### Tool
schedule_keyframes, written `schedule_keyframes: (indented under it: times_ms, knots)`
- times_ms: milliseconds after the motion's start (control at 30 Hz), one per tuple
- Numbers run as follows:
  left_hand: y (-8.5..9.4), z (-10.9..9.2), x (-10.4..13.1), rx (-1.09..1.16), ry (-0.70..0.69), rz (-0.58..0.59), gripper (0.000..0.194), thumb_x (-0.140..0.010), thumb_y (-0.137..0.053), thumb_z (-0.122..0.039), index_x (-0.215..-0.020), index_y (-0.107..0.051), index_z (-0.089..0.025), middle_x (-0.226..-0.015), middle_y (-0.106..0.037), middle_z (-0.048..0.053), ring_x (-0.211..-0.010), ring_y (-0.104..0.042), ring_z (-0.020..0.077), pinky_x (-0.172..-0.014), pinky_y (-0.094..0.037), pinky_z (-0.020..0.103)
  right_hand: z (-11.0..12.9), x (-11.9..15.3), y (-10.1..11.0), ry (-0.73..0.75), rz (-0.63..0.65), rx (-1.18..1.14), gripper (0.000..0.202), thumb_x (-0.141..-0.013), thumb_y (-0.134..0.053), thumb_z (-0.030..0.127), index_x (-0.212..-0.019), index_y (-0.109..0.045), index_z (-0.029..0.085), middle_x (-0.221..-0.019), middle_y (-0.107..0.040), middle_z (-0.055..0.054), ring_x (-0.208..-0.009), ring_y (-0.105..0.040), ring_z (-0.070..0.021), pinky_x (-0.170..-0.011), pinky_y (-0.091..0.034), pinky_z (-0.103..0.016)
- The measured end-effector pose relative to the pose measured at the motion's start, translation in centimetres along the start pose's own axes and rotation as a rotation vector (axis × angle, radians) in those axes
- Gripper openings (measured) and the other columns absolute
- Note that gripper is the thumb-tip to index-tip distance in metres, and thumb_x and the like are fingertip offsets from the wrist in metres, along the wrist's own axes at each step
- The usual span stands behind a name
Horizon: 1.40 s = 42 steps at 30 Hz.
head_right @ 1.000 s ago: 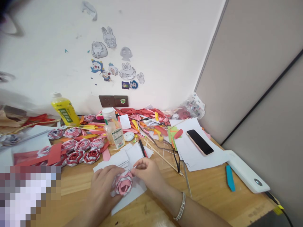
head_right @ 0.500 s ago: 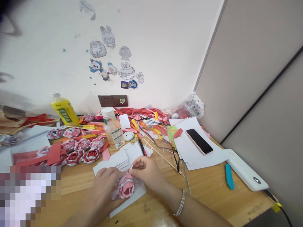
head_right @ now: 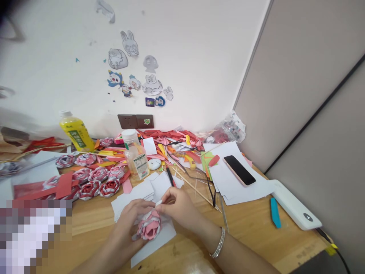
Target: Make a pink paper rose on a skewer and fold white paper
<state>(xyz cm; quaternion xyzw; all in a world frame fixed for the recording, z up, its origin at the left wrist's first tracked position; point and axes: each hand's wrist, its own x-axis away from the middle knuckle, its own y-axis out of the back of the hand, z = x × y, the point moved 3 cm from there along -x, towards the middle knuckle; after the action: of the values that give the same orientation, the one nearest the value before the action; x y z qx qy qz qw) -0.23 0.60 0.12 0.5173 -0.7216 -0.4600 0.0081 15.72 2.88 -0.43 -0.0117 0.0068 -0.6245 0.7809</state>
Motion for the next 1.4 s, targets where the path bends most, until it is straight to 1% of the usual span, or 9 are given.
schedule_keyframes:
  times_ms: [133, 267, 533, 633, 767, 933, 1100, 1300, 1400]
  knots:
    - [0.1, -0.2, -0.1, 0.070, 0.035, 0.018, 0.037, -0.064, -0.059, -0.005, -0.094, -0.050, -0.025, -0.101, -0.059, 0.006, -0.097, -0.054, 0.0227, -0.079, -0.048, 0.037, 0.0, -0.1, -0.1, -0.022, 0.084, -0.059, 0.025, -0.061, -0.073, 0.029, -0.070, -0.053, 0.015, -0.065, -0.057, 0.003, -0.059, -0.053, -0.0102, -0.057, -0.040, -0.022]
    - [-0.1, 0.0, 0.0, 0.156, 0.073, 0.032, 0.039, -0.063, -0.060, -0.005, -0.095, -0.050, -0.025, -0.101, -0.057, 0.007, -0.095, -0.055, 0.0227, -0.076, -0.050, 0.036, -0.2, -0.1, 0.1, -0.034, 0.122, 0.020, 0.015, -0.065, -0.067, 0.023, -0.074, -0.057, 0.015, -0.062, -0.054, 0.004, -0.057, -0.049, -0.0085, -0.053, -0.035, -0.019]
    - [-0.1, -0.7, 0.0, 0.024, 0.066, 0.086, 0.035, -0.060, -0.064, -0.010, -0.091, -0.054, -0.024, -0.095, -0.062, 0.005, -0.090, -0.056, 0.0242, -0.076, -0.046, 0.038, -0.3, 0.1, 0.3, -0.096, 0.246, 0.194, 0.006, -0.068, -0.057, 0.017, -0.070, -0.062, 0.015, -0.063, -0.054, 0.003, -0.059, -0.047, -0.0095, -0.056, -0.035, -0.019]
    - [-0.1, -0.8, 0.0, -0.027, 0.110, 0.138, 0.037, -0.059, -0.064, -0.011, -0.093, -0.055, -0.024, -0.089, -0.064, 0.004, -0.083, -0.057, 0.0237, -0.071, -0.046, 0.035, 0.0, 0.2, 0.2, -0.068, 0.224, 0.193, 0.008, -0.067, -0.054, 0.013, -0.070, -0.061, 0.016, -0.063, -0.053, 0.004, -0.058, -0.045, -0.0090, -0.055, -0.034, -0.019]
    - [0.0, -0.9, -0.2, -0.061, 0.150, 0.126, 0.057, -0.058, -0.066, -0.016, -0.111, -0.048, -0.022, -0.087, -0.064, 0.004, -0.081, -0.058, 0.0235, -0.071, -0.047, 0.035, 0.6, 0.4, -0.2, -0.056, 0.219, 0.163, 0.017, -0.065, -0.053, 0.010, -0.077, -0.063, 0.016, -0.065, -0.054, 0.003, -0.059, -0.046, -0.0094, -0.053, -0.034, -0.019]
    - [-0.4, -1.2, -0.5, -0.097, 0.102, 0.197, 0.021, -0.060, -0.063, -0.018, -0.080, -0.059, -0.022, -0.071, -0.062, 0.002, -0.068, -0.056, 0.0206, -0.067, -0.046, 0.034, 0.9, 0.7, -0.7, -0.056, 0.244, 0.137, 0.007, -0.069, -0.060, 0.021, -0.072, -0.062, 0.015, -0.066, -0.054, 0.002, -0.062, -0.049, -0.0108, -0.055, -0.036, -0.019]
    - [-0.6, -0.2, 0.1, -0.029, 0.156, 0.142, 0.039, -0.060, -0.062, -0.016, -0.098, -0.054, -0.022, -0.088, -0.064, 0.005, -0.083, -0.058, 0.0232, -0.069, -0.048, 0.033, 0.4, 0.5, -0.7, -0.044, 0.197, 0.132, 0.010, -0.070, -0.062, 0.025, -0.069, -0.060, 0.015, -0.066, -0.053, 0.002, -0.062, -0.049, -0.0107, -0.054, -0.037, -0.019]
    - [-0.8, -0.1, 0.3, 0.031, 0.231, 0.131, 0.036, -0.060, -0.062, -0.016, -0.094, -0.055, -0.022, -0.086, -0.064, 0.004, -0.081, -0.059, 0.0227, -0.067, -0.049, 0.032, 0.1, 0.2, -0.4, -0.033, 0.222, 0.087, 0.013, -0.070, -0.063, 0.026, -0.069, -0.060, 0.014, -0.065, -0.055, 0.002, -0.061, -0.048, -0.0100, -0.055, -0.035, -0.020]
    - [-0.8, -0.2, 0.1, 0.053, 0.278, 0.170, 0.035, -0.061, -0.061, -0.015, -0.094, -0.055, -0.022, -0.085, -0.064, 0.004, -0.080, -0.059, 0.0223, -0.067, -0.049, 0.032, 0.2, 0.3, -0.4, -0.051, 0.218, 0.106, 0.010, -0.072, -0.061, 0.024, -0.071, -0.061, 0.014, -0.065, -0.055, 0.002, -0.060, -0.048, -0.0101, -0.055, -0.036, -0.020]
